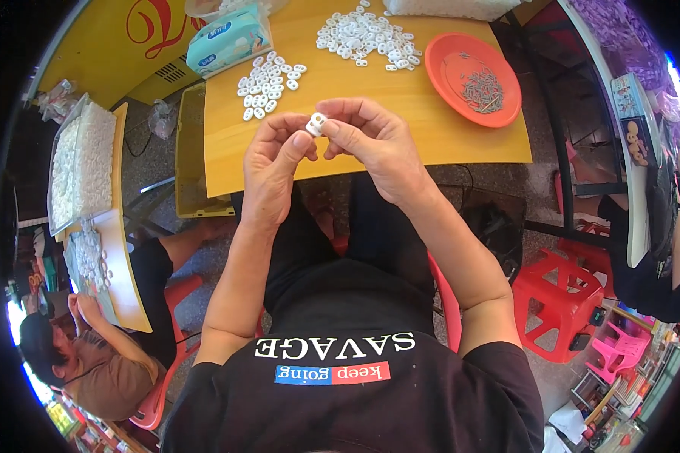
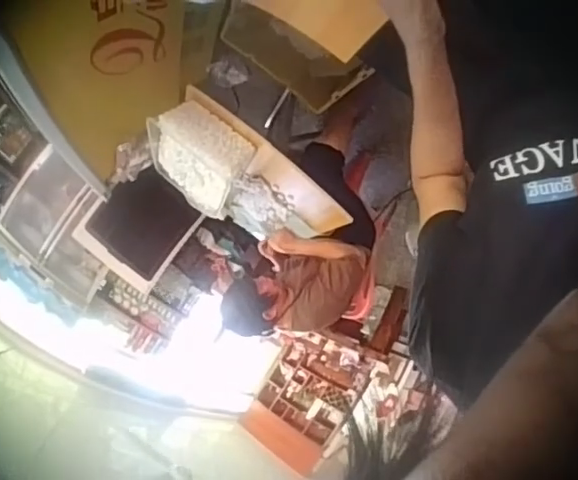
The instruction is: The person is manually assembling small white plastic components by inserting metal pins or clips into them at a workshop table.
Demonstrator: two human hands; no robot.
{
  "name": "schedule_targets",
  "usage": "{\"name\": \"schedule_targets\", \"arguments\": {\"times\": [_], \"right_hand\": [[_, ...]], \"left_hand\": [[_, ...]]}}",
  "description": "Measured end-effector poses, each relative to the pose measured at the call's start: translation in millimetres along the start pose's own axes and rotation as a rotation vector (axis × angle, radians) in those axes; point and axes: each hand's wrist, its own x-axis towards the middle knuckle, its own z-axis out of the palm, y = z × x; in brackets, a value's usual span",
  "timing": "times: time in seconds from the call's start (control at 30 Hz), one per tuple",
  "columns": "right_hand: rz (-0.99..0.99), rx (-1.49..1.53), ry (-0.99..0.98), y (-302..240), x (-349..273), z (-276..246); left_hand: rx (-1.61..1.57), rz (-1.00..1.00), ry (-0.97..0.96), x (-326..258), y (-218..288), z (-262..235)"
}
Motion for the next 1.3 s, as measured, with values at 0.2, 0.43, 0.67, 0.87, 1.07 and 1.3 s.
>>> {"name": "schedule_targets", "arguments": {"times": [0.2, 0.43, 0.67, 0.87, 1.07, 1.3], "right_hand": [[0.107, 0.214, -0.077, -0.5, -2.6, 15.5], [0.139, 0.199, -0.116, -3.1, -7.4, 25.8], [0.116, 0.185, -0.116, 4.3, -4.5, 31.7], [0.055, -0.221, -0.069, 0.3, -8.1, 23.8], [0.048, -0.398, -0.004, 2.7, -5.3, 10.2], [-0.014, -0.463, -0.108, 0.9, -3.1, 40.2]], "left_hand": [[0.133, 0.225, -0.185, -2.7, -9.9, -5.4], [-0.197, 0.122, -0.195, -9.0, -9.5, 3.7], [-0.196, 0.225, -0.182, -7.7, -8.1, -2.0], [0.102, 0.236, 0.015, -10.7, 21.2, -45.4], [-0.277, 0.272, -0.002, -1.8, 28.0, -70.1], [-0.4, 0.195, -0.02, 4.0, 16.1, -41.1]]}}
